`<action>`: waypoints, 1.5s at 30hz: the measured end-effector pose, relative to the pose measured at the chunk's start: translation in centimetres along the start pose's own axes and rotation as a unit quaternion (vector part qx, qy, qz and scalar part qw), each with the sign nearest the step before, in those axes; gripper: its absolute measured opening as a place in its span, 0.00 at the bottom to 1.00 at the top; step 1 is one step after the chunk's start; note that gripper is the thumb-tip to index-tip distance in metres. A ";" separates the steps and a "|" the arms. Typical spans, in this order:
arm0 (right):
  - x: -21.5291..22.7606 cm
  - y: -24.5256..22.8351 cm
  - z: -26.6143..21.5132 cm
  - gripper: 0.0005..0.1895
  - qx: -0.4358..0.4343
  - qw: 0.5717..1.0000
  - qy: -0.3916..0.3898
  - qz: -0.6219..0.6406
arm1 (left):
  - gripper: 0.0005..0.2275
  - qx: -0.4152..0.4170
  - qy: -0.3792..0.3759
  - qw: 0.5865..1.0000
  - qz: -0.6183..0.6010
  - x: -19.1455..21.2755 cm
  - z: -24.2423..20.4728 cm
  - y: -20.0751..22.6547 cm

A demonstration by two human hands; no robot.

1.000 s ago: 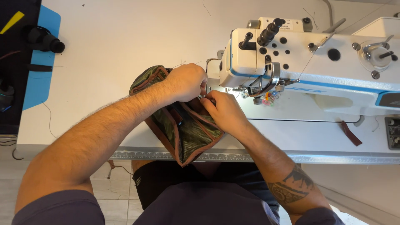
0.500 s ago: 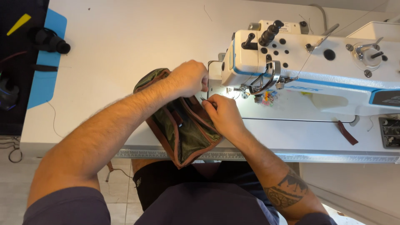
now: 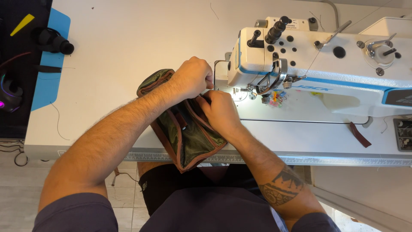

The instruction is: Sewing and assembling a fabric and leather bag using an industrial sewing machine

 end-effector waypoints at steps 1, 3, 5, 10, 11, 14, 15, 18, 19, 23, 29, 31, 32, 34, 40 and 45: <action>-0.1 -0.1 0.2 0.18 -0.001 1.000 -0.001 0.000 | 0.04 0.000 -0.001 1.000 0.000 0.2 -0.1 0.2; -0.2 -0.2 0.7 0.17 -0.002 1.000 0.008 -0.012 | 0.04 -0.008 0.004 1.000 0.009 0.4 -0.4 0.8; -1.1 0.5 0.8 0.16 0.003 1.000 0.013 -0.025 | 0.03 -0.001 0.008 1.000 0.009 0.0 -0.5 0.4; -1.3 2.3 0.0 0.15 0.029 0.996 0.062 -0.050 | 0.02 -0.018 0.024 0.999 0.017 0.7 -0.1 0.0; -0.9 2.6 -1.0 0.15 0.047 0.993 0.100 -0.031 | 0.02 -0.054 0.048 0.992 0.107 1.4 -0.6 0.6; 0.0 4.1 -3.8 0.14 0.036 0.992 0.123 0.005 | 0.10 0.023 0.020 0.981 0.192 4.7 -3.1 2.7; 0.4 4.9 -4.7 0.14 0.005 0.993 0.115 0.021 | 0.18 0.130 -0.029 0.973 0.187 6.0 -4.0 3.2; 1.2 5.2 -6.6 0.12 0.050 0.982 0.166 0.076 | 0.33 0.120 -0.040 0.962 0.242 6.5 -5.6 1.1; 1.0 5.5 -6.8 0.12 0.049 0.981 0.167 0.081 | 0.33 0.121 -0.042 0.961 0.246 6.1 -5.8 1.2; 0.5 6.2 -7.4 0.12 0.078 0.976 0.178 0.099 | 0.29 0.159 -0.041 0.978 0.131 4.5 -6.4 -0.5; 1.6 5.7 -8.6 0.11 0.095 0.972 0.126 0.175 | 0.22 0.098 0.001 0.995 0.011 2.8 -9.9 0.9; 1.8 5.2 -9.5 0.10 0.095 0.968 0.106 0.208 | 0.20 0.056 0.033 0.998 -0.016 2.4 -11.4 1.1; 1.2 5.2 -10.0 0.10 0.086 0.963 0.073 0.243 | 0.19 0.007 0.071 0.996 -0.045 2.4 -12.2 1.3; 0.3 4.6 -11.4 0.11 0.072 0.954 0.033 0.290 | 0.19 -0.027 0.101 0.992 -0.071 2.0 -14.3 0.5; -3.2 2.8 -12.8 0.17 0.022 0.863 -0.126 0.489 | 0.17 -0.183 0.205 0.957 -0.088 3.6 -18.3 0.3; -3.7 3.0 -12.7 0.14 0.043 0.909 -0.105 0.401 | 0.12 -0.249 0.249 0.931 -0.100 4.4 -18.8 -0.2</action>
Point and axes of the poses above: each hand's wrist, its own z-axis towards the middle knuckle, its own x-axis out of the back of the hand, y = z × x, the point moved 5 cm from there along z, towards the middle knuckle, and after that the axes turned 10 degrees about -z, right-handed, at the moved point
